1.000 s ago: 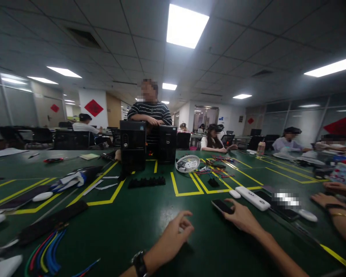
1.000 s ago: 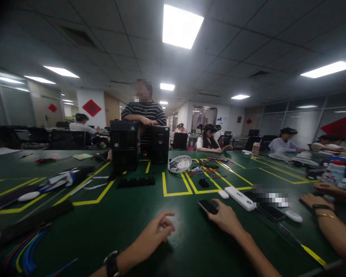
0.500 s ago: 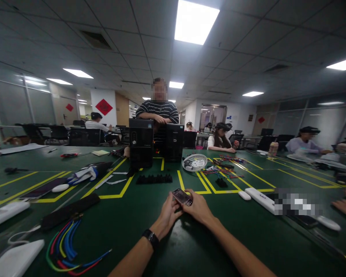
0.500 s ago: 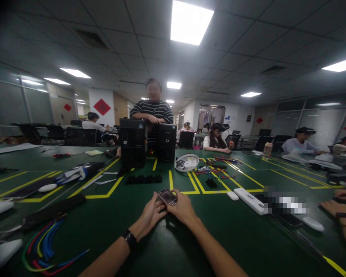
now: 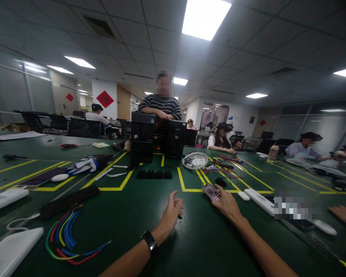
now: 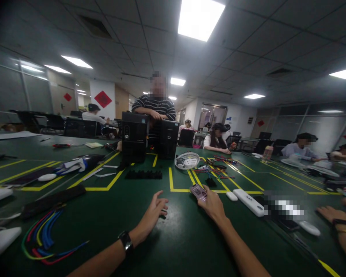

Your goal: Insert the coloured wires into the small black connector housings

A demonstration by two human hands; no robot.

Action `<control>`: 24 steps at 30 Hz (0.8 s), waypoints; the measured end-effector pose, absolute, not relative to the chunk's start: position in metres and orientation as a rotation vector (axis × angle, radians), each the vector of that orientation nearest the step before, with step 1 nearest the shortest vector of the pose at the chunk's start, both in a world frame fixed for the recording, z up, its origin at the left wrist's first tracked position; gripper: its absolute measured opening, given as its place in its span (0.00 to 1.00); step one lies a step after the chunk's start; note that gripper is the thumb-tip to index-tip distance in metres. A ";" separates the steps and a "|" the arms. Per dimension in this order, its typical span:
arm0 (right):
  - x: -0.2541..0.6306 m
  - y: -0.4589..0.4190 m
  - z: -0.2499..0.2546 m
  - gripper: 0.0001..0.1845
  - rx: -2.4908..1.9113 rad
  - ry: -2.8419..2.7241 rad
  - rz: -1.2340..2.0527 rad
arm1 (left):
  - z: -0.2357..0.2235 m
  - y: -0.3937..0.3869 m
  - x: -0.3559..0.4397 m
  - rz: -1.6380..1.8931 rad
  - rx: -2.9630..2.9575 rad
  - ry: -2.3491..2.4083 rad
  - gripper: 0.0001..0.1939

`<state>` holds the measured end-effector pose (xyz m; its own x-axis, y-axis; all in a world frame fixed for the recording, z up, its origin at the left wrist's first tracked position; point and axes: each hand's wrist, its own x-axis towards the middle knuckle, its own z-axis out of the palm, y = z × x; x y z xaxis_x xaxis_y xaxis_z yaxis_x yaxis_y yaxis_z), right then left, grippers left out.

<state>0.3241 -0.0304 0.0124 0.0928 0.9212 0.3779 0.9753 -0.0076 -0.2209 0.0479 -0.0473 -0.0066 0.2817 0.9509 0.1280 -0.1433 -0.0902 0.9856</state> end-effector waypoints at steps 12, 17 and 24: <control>0.351 -0.025 0.005 0.36 -2.043 -1.792 -0.071 | -0.009 -0.060 0.036 1.067 1.434 0.847 0.29; 0.380 -0.040 -0.002 0.20 -1.910 -1.636 -0.143 | -0.009 -0.060 0.035 1.046 1.407 0.821 0.29; 0.387 -0.055 -0.005 0.20 -1.986 -1.675 -0.089 | -0.010 -0.062 0.034 1.037 1.469 0.795 0.27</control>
<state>0.3873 -0.0552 -0.0052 0.2269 0.8964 0.3807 0.9317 -0.0859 -0.3530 0.0341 -0.0618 -0.0104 0.3883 0.9052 0.1728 -0.0688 -0.1585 0.9850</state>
